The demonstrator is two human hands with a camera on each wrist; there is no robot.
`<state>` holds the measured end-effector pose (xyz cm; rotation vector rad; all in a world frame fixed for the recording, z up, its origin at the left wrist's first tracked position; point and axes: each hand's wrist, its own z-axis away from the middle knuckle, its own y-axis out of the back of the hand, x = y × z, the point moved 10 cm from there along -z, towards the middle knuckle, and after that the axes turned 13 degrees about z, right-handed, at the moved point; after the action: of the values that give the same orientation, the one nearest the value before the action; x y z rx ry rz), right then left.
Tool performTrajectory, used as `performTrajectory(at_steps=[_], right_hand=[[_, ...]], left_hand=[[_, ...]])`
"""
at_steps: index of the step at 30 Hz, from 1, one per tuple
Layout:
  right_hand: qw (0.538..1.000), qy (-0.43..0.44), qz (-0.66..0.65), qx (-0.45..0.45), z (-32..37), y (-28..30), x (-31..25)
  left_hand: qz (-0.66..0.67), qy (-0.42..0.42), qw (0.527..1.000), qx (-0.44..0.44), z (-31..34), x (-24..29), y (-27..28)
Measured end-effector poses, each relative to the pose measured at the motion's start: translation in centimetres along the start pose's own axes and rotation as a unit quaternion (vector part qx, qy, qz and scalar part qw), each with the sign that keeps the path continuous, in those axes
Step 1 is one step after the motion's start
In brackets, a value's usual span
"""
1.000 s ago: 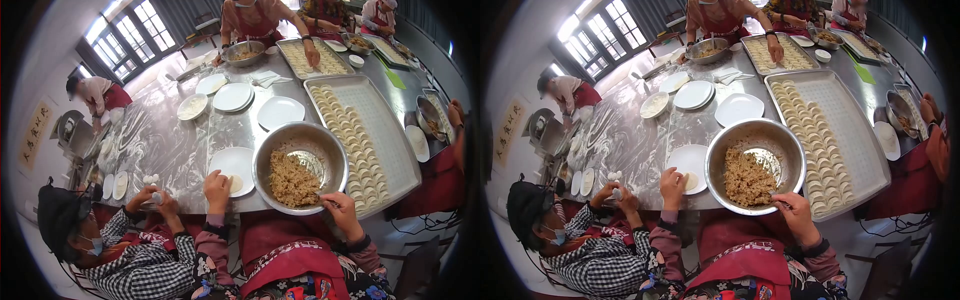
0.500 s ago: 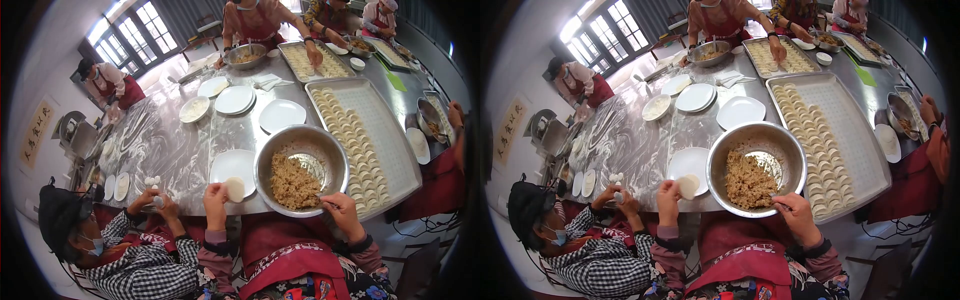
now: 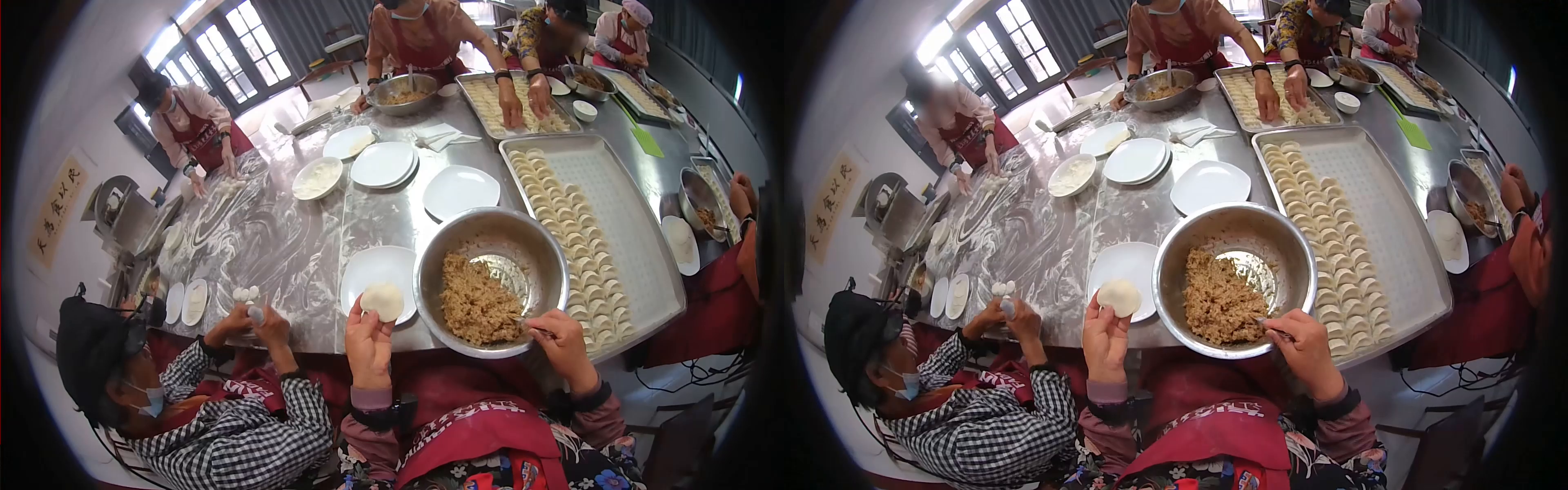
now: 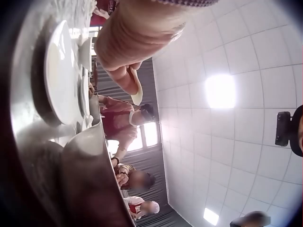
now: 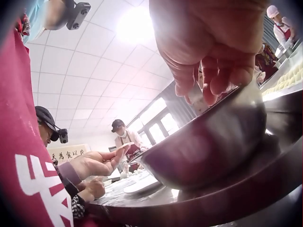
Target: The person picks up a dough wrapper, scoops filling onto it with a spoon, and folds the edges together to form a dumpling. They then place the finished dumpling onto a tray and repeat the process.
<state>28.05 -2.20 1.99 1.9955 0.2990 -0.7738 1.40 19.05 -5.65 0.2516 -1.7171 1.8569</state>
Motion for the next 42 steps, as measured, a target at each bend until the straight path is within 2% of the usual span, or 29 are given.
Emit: performTrajectory(at_steps=[2, 4, 5, 7, 9, 12, 15, 18, 19, 21, 22, 24, 27, 29, 34, 36, 42], right_hand=[[1.0, 0.004, -0.021, 0.0, -0.2, -0.1, 0.0], [1.0, 0.009, -0.018, 0.001, -0.2, -0.4, -0.1], [1.0, 0.015, -0.016, 0.002, -0.2, -0.5, -0.2], [1.0, 0.006, -0.016, -0.012, -0.6, -0.4, -0.5], [0.999, -0.004, -0.016, -0.029, -0.6, -0.6, -0.5], [0.999, 0.04, 0.001, -0.001, -1.1, 0.4, -1.4], [1.0, -0.008, -0.011, 0.006, -1.4, 1.6, -0.9], [0.998, -0.02, -0.012, 0.061, -1.5, 3.8, -0.1], [0.997, -0.033, 0.001, 0.065, -1.5, 4.1, 0.4], [0.992, -0.065, -0.06, 0.088, -1.8, 4.7, 1.0], [0.985, -0.108, -0.101, 0.085, -1.8, 4.4, 1.7], [0.984, -0.118, -0.091, 0.1, -1.9, 3.1, 3.5], [0.987, -0.104, -0.039, 0.117, -2.5, 3.1, 3.5], [0.99, -0.064, 0.031, 0.126, -3.3, 3.2, 2.6], [0.992, -0.076, -0.014, 0.096, -4.3, 1.3, 3.3], [0.992, -0.096, -0.055, 0.059, -4.2, -0.4, 4.0], [0.992, -0.093, -0.068, 0.052, -3.8, -0.9, 3.3]], left_hand=[[-0.002, 0.005, 1.0, 0.002, -0.2, -0.4, 0.9], [0.07, 0.059, 0.996, -0.003, -0.7, -2.6, 2.4], [0.07, 0.059, 0.996, -0.002, -0.7, -3.0, 2.8], [0.073, 0.067, 0.994, 0.033, -0.2, -4.4, 4.0], [0.083, 0.055, 0.994, 0.043, 0.0, -4.7, 4.3], [0.048, 0.024, 0.998, 0.044, 0.4, -3.9, 3.7], [0.024, 0.011, 0.999, 0.038, 0.7, -2.4, 2.8], [0.12, -0.005, 0.993, -0.006, 0.1, -0.2, 3.0], [0.18, 0.019, 0.983, -0.021, -0.2, 0.2, 2.7], [0.195, 0.028, 0.98, -0.028, 0.1, 0.3, 1.4], [0.198, 0.041, 0.979, -0.031, 0.1, -0.6, 1.4], [0.112, 0.064, 0.992, -0.007, 0.5, -2.0, 2.8], [0.071, 0.075, 0.995, 0.005, 1.3, -2.7, 2.8], [0.075, 0.088, 0.993, 0.014, 1.6, -3.2, 2.4], [0.029, 0.081, 0.995, 0.05, 1.8, -3.0, 4.0], [0.032, 0.084, 0.995, 0.046, 1.9, -3.2, 4.5], [0.024, 0.064, 0.996, 0.055, 2.0, -2.6, 4.4]])
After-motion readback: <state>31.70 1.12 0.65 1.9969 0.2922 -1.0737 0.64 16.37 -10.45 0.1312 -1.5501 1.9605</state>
